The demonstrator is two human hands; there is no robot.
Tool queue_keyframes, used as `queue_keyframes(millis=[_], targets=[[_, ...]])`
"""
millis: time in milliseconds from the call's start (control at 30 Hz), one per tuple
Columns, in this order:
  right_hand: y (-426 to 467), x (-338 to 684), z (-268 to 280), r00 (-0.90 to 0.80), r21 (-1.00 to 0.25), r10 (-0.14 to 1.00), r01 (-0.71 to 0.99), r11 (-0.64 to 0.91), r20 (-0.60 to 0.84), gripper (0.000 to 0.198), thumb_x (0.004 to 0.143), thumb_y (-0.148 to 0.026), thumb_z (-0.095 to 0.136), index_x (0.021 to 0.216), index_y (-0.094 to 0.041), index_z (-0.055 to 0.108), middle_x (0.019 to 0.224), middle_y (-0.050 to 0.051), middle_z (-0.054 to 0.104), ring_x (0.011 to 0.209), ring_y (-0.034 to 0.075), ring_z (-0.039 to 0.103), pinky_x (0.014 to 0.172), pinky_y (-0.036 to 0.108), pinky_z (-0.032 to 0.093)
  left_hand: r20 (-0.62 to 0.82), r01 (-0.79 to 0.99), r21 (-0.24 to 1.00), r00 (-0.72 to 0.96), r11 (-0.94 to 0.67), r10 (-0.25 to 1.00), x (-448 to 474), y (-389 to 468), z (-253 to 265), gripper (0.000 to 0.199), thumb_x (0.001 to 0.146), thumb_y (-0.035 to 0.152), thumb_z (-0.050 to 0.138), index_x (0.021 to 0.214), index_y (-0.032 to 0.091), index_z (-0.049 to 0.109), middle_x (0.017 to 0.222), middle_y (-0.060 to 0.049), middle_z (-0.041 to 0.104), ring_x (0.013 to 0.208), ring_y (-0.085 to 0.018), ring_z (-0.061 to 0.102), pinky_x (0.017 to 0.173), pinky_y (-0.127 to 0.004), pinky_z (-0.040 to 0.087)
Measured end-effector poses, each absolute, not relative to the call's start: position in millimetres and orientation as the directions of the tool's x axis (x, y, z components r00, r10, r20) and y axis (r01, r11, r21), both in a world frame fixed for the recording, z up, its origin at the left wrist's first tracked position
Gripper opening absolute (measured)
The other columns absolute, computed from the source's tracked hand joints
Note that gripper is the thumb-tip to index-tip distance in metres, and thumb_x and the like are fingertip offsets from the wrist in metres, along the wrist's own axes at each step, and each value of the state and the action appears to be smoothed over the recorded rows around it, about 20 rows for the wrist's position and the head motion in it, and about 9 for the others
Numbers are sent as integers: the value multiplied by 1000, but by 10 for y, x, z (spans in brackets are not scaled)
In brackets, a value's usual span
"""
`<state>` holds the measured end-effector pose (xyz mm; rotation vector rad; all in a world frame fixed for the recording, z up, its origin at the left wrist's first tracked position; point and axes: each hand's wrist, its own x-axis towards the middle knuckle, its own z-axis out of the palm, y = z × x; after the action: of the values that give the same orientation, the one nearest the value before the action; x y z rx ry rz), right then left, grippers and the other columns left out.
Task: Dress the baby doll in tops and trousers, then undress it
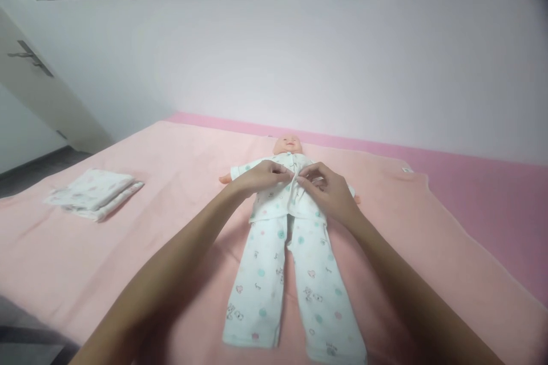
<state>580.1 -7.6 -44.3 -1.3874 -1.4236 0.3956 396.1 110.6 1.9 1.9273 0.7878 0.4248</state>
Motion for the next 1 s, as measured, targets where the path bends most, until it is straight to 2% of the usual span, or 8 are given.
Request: queue_keyframes(millis=[167,367,600,800,900,1000], targets=[[-67,5823,-454,300,-868,870,433,242,392,21,91,-45,75,93,-25,69,103,5,76,98,23,72,85,37,59,-71,337,888,773,-313,631,3965,1140,-4,27,79,46,77,83,19,80,84,-4,73,78,-18,62,68,-28,45],[-139,5851,-476,203,-850,895,449,276,398,20,89,-41,78,102,-27,75,110,4,77,91,21,73,83,37,61,-98,357,874,794,-329,601,3966,1181,-49,30,81,49,76,86,20,80,89,-4,71,84,-18,60,70,-28,42],[-107,5750,-591,331,-837,816,457,302,475,16,85,-38,83,96,-27,79,98,2,79,89,21,73,81,36,61,-91,360,857,809,-367,581,3975,1219,-111,38,86,57,71,84,20,78,81,-3,66,71,-15,52,63,-29,36],[-139,5636,-605,386,-799,753,523,297,533,18,86,-38,82,98,-26,79,97,3,79,82,21,73,79,39,62,-78,346,869,801,-353,593,3984,1180,-103,38,85,57,72,89,20,80,90,-5,72,80,-17,59,67,-28,41],[-134,5602,-598,402,-796,742,532,288,537,21,86,-43,81,97,-25,77,96,4,78,82,22,73,80,40,62,-52,339,870,785,-359,617,3986,1133,-102,39,83,58,74,82,20,78,79,-4,67,71,-16,55,61,-28,37],[-110,5585,-580,412,-812,754,519,268,512,22,85,-43,81,94,-24,73,96,4,77,83,22,72,79,40,61,-15,337,855,776,-393,631,3995,1061,-94,44,84,60,72,68,19,69,64,-1,53,59,-13,43,54,-29,27]])
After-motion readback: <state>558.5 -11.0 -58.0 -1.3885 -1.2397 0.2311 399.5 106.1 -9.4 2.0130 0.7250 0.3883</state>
